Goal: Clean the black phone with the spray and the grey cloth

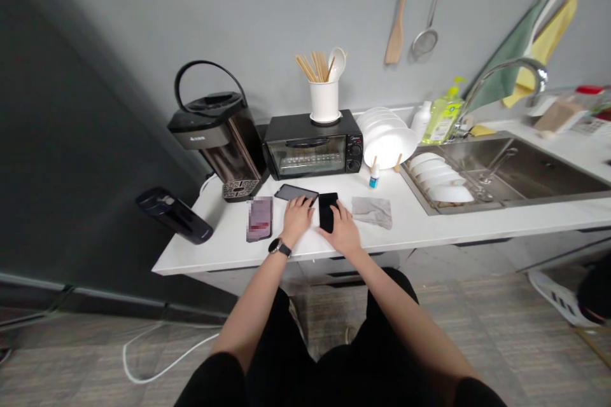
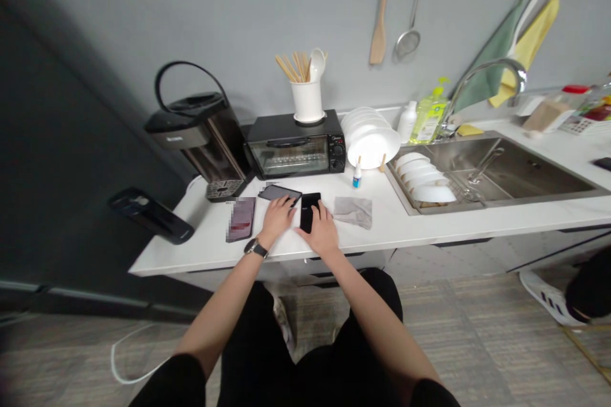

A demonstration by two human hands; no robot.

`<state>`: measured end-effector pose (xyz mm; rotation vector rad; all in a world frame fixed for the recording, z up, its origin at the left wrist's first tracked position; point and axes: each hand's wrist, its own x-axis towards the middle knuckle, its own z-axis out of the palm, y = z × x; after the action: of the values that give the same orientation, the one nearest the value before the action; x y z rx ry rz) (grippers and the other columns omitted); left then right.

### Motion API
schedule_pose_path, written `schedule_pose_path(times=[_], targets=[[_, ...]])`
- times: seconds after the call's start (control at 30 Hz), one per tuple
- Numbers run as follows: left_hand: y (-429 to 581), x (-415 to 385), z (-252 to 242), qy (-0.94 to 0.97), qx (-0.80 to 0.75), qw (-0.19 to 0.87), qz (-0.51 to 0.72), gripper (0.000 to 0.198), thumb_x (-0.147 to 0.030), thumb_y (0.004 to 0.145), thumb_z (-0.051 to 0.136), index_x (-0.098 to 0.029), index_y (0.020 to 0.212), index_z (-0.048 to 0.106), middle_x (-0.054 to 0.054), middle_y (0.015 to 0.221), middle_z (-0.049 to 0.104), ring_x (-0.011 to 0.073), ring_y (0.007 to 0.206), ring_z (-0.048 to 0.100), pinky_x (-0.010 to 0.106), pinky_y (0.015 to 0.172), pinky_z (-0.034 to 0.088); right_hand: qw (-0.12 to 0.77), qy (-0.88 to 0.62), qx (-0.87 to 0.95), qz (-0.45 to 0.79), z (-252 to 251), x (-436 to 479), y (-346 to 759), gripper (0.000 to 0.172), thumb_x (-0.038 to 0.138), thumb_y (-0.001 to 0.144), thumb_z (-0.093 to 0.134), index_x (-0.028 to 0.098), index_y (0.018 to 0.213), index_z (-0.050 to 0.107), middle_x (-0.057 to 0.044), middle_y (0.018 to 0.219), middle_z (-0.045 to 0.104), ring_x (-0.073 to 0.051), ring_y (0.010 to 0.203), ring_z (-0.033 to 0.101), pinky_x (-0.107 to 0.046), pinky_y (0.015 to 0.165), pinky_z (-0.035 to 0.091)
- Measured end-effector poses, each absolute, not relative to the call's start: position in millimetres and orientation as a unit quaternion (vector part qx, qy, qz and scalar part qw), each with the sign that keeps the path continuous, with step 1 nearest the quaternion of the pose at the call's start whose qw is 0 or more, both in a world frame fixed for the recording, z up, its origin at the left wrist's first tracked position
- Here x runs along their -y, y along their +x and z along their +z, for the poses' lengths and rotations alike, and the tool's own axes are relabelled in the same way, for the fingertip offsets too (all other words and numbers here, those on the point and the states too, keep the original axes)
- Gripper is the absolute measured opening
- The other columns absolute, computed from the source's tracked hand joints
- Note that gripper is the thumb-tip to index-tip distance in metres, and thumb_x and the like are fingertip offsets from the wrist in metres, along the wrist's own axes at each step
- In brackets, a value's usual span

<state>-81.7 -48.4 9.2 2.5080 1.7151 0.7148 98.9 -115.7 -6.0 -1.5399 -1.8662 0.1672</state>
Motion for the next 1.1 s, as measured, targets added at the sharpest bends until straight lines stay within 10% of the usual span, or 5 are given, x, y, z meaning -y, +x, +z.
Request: schedule_pose_path(times=[0.3,0.5,0.83,1.1], targets=[[-77.6,141.8,12.0,0.814,-0.503,0.076,0.280,0.035,-0.039,0.101,0.062,-0.023,0.131,0.069,0.011,0.140,0.068,0.0298,0.128,0.058,0.048,0.116,0.045,0.305,-0.626,0.712,0.088,-13.6,107.6,123.9,0.085,0.023,0.077,0.068,0.004,0.155,0.038,-0.026,0.161,0.045,-0.040,0.138,0.055,-0.050,0.115,0.049],[-102.5,125.6,27.8,0.818,-0.489,0.089,0.290,0.045,-0.012,0.098,0.050,-0.024,0.139,0.064,0.007,0.150,0.062,0.0269,0.140,0.052,0.050,0.123,0.040,0.287,-0.632,0.712,0.102,-5.8,110.2,142.4,0.097,0.021,0.068,0.075,0.005,0.155,0.036,-0.028,0.150,0.051,-0.042,0.130,0.059,-0.051,0.112,0.049],[-95.5,162.4,28.1,0.791,-0.581,-0.064,0.182,0.053,-0.058,0.104,0.048,-0.019,0.131,0.073,0.016,0.117,0.066,0.0332,0.113,0.057,0.051,0.100,0.048,0.291,-0.667,0.668,0.156,-8.1,111.1,147.1,0.106,0.030,0.071,0.081,0.009,0.160,0.029,-0.025,0.136,0.058,-0.040,0.118,0.068,-0.048,0.099,0.054],[-94.8,210.2,12.4,0.791,-0.575,-0.009,0.208,0.063,-0.060,0.098,0.061,-0.021,0.148,0.061,0.016,0.153,0.053,0.0354,0.139,0.048,0.051,0.118,0.044,0.359,-0.649,0.646,0.181,-2.0,122.0,148.8,0.089,0.034,0.076,0.071,0.011,0.156,0.040,-0.022,0.145,0.060,-0.037,0.129,0.064,-0.048,0.108,0.053]])
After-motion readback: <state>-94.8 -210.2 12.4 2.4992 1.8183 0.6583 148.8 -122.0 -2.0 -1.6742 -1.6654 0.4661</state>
